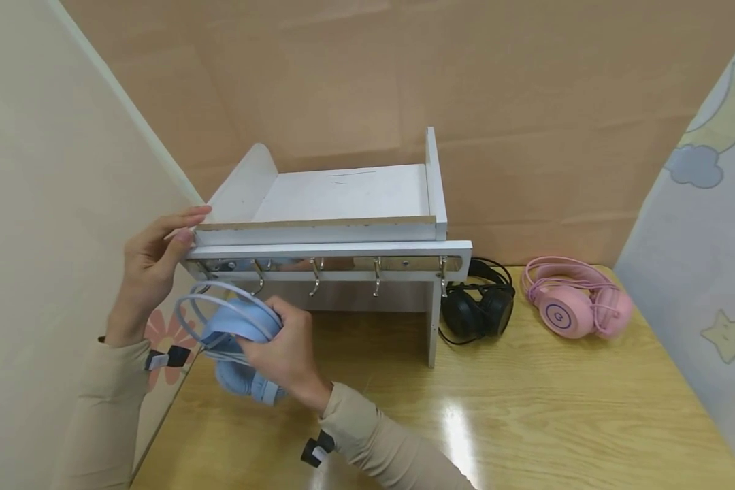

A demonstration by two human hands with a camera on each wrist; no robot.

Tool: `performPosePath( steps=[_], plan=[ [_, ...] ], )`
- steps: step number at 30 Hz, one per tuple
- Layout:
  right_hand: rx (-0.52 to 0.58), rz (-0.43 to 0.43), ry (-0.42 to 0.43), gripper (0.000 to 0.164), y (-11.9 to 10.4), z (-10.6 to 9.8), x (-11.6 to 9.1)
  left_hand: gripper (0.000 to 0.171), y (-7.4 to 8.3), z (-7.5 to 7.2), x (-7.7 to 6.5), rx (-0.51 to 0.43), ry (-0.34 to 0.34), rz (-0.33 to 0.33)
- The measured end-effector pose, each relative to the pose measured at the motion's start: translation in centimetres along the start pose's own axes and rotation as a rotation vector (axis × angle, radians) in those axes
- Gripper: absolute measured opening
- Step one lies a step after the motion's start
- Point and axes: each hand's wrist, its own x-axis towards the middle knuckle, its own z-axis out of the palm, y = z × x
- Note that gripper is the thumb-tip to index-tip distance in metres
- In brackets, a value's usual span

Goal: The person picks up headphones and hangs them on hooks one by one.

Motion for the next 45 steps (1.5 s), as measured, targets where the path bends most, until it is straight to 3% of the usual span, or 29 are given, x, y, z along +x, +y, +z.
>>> performPosePath(
  steps=[32,45],
  plan=[
    [0.007,-0.061,-0.028,0.016,1.7,0.8,0.8,0.030,0.0,0.1,0.1,0.001,0.009,-0.003],
    [-0.019,-0.036,-0.027,0.015,1.9,1.2,0.9,0.026,-0.1,0.1,0.1,0.020,0.008,0.007]
  ],
)
